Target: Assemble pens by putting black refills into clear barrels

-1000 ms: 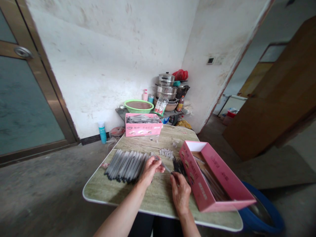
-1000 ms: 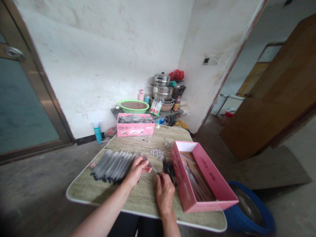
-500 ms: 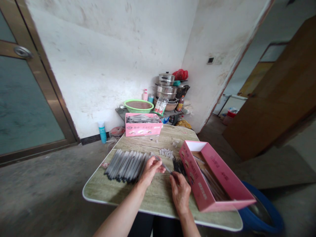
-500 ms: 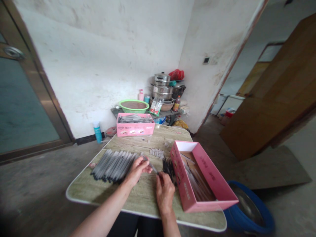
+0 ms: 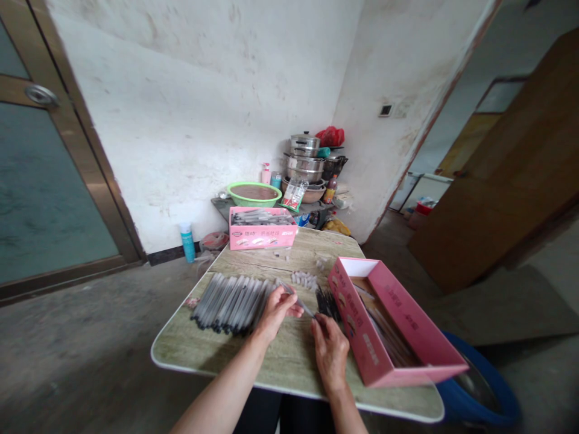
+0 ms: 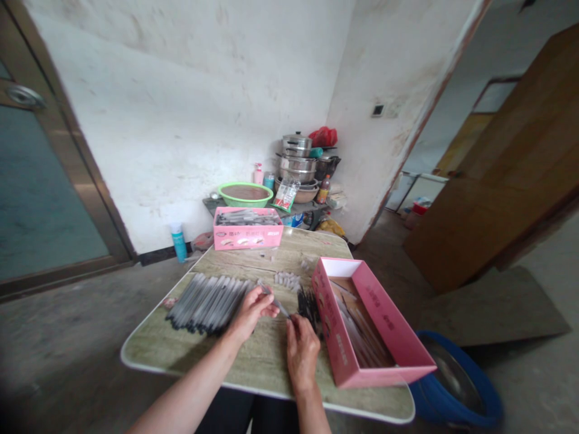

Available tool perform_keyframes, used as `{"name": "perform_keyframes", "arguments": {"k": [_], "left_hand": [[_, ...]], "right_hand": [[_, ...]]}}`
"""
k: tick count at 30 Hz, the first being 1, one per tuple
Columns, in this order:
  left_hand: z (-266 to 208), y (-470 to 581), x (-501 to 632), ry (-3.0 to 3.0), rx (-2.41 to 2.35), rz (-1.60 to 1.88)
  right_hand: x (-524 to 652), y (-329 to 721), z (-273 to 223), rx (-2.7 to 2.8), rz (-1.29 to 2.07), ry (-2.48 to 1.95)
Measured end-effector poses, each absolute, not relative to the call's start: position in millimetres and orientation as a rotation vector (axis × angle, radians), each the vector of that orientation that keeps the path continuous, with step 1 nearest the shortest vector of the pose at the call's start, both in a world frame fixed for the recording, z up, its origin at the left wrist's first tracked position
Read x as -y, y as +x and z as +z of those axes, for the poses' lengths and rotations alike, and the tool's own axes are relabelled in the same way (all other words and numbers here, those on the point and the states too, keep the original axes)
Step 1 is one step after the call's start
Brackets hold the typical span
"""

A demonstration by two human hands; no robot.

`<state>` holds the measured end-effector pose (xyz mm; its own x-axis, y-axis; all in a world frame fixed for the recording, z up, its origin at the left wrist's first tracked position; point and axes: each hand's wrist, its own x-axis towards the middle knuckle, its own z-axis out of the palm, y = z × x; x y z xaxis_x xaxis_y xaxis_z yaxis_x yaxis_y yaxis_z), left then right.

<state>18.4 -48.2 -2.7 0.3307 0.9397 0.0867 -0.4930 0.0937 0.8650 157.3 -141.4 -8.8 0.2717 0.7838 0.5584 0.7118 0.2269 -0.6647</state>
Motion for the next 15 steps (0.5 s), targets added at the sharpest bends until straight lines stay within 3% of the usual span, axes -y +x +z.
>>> {"name": "perform_keyframes", "arguments": {"k": [15], "left_hand": [[-4.5, 19.5, 46.0, 0.9, -0.582, 1.167]], "right_hand": [[141.2, 154.9, -10.7, 1.408, 0.094, -1.507]]}}
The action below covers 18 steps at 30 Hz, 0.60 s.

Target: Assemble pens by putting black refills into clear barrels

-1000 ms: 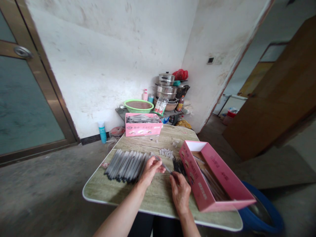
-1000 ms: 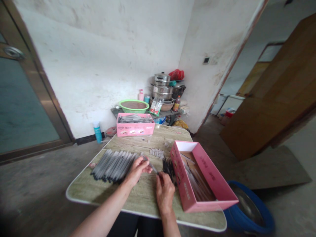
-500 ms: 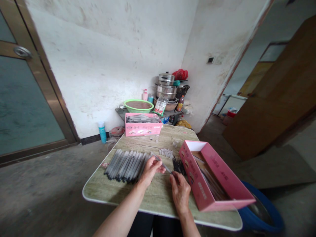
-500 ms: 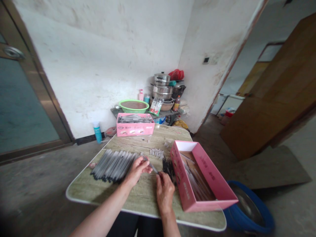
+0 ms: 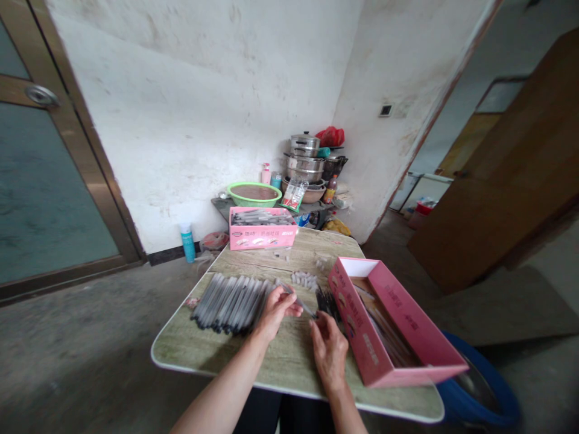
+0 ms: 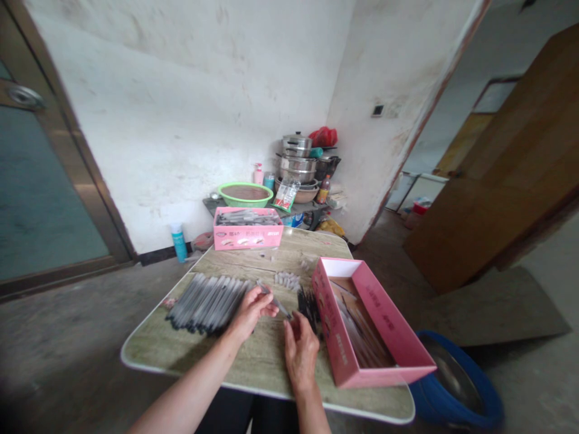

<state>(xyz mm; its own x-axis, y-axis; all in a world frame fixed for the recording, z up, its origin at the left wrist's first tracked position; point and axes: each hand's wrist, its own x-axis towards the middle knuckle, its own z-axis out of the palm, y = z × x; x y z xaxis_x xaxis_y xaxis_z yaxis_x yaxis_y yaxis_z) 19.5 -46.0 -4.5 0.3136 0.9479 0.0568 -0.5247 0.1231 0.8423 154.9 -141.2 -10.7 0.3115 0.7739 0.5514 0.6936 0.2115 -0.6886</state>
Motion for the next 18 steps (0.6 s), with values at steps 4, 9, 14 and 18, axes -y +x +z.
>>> {"name": "perform_keyframes", "arguments": {"k": [4, 9, 14, 18], "left_hand": [[-4.8, 19.5, 46.1, 0.917, -0.575, 1.153], [-5.2, 19.1, 45.8, 0.922, -0.571, 1.157], [-6.0, 19.0, 45.1, 0.921, -0.574, 1.16], [-6.1, 19.2, 45.2, 0.919, -0.574, 1.156]], "right_hand": [[141.3, 155.4, -11.1, 1.418, 0.124, -1.5], [140.8, 156.0, -10.8, 1.453, 0.1, -1.503], [141.0, 154.8, -10.9, 1.418, 0.104, -1.524], [141.8, 154.4, -10.7, 1.411, 0.11, -1.502]]}}
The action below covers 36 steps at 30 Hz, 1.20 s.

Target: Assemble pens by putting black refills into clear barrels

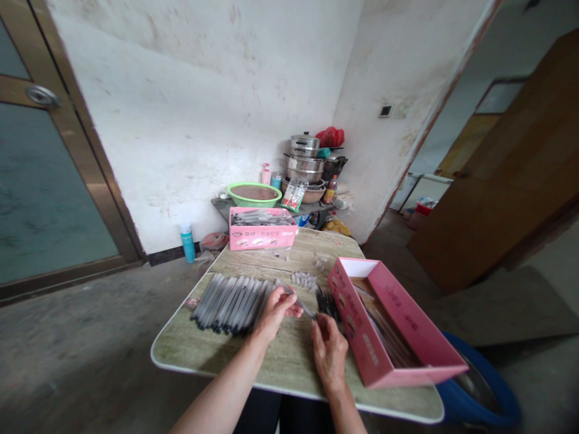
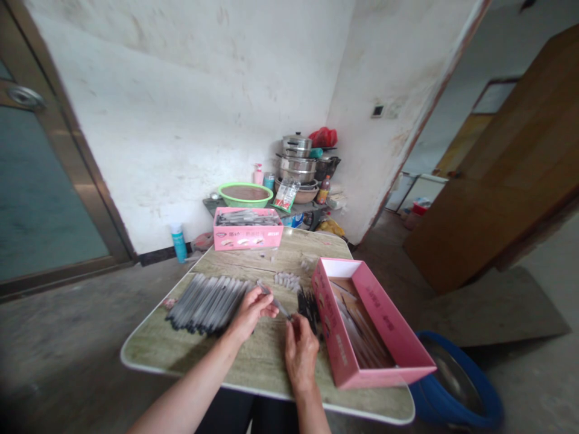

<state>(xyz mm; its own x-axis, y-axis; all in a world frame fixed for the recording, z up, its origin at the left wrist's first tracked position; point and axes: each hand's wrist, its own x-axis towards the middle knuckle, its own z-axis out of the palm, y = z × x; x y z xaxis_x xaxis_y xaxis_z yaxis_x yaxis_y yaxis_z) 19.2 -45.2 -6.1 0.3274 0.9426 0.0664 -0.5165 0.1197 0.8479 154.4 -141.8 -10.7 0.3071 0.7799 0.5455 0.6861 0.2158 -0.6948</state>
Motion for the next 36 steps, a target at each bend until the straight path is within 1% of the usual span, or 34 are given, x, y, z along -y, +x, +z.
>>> {"name": "perform_keyframes", "arguments": {"k": [36], "left_hand": [[-3.4, 18.7, 46.8, 0.923, -0.58, 1.153]], "right_hand": [[142.7, 153.5, -9.0, 1.437, 0.098, -1.526]]}}
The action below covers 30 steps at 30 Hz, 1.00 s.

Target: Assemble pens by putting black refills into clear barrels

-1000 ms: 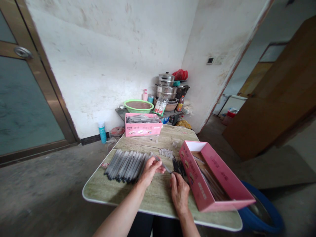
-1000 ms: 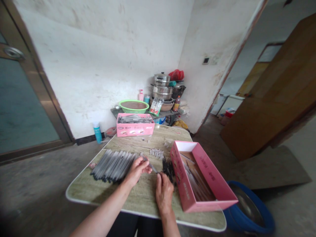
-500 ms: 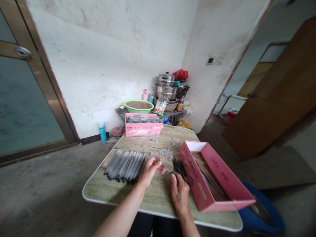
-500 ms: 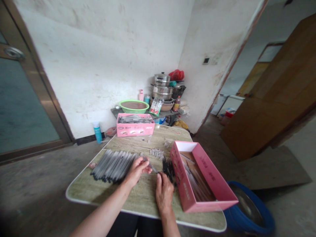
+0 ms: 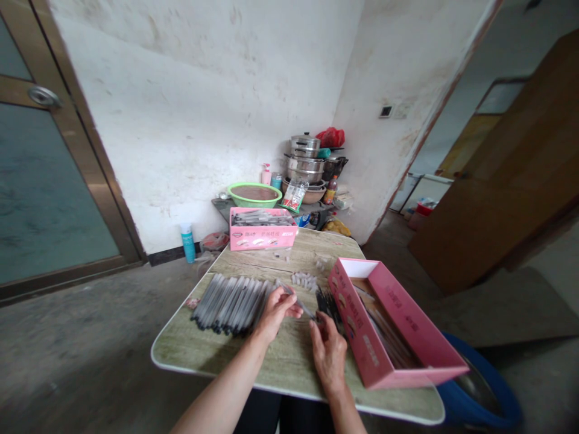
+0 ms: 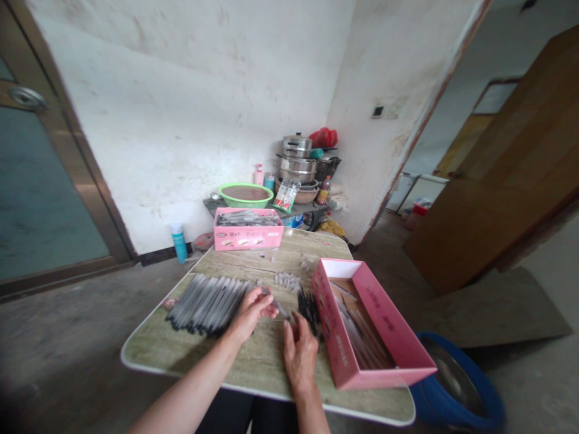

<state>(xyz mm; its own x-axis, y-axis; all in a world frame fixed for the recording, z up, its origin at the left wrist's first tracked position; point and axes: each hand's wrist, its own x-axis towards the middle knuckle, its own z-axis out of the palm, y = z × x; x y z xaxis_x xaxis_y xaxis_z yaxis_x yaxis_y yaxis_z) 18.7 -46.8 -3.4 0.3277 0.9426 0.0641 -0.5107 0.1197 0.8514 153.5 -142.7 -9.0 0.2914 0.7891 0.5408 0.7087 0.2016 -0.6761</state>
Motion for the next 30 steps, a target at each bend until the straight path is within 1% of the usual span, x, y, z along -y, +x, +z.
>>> {"name": "perform_keyframes", "arguments": {"k": [30], "left_hand": [[-2.2, 17.7, 47.9, 0.971, -0.558, 1.106]], "right_hand": [[141.4, 153.0, -10.3, 1.571, 0.082, -1.534]]}}
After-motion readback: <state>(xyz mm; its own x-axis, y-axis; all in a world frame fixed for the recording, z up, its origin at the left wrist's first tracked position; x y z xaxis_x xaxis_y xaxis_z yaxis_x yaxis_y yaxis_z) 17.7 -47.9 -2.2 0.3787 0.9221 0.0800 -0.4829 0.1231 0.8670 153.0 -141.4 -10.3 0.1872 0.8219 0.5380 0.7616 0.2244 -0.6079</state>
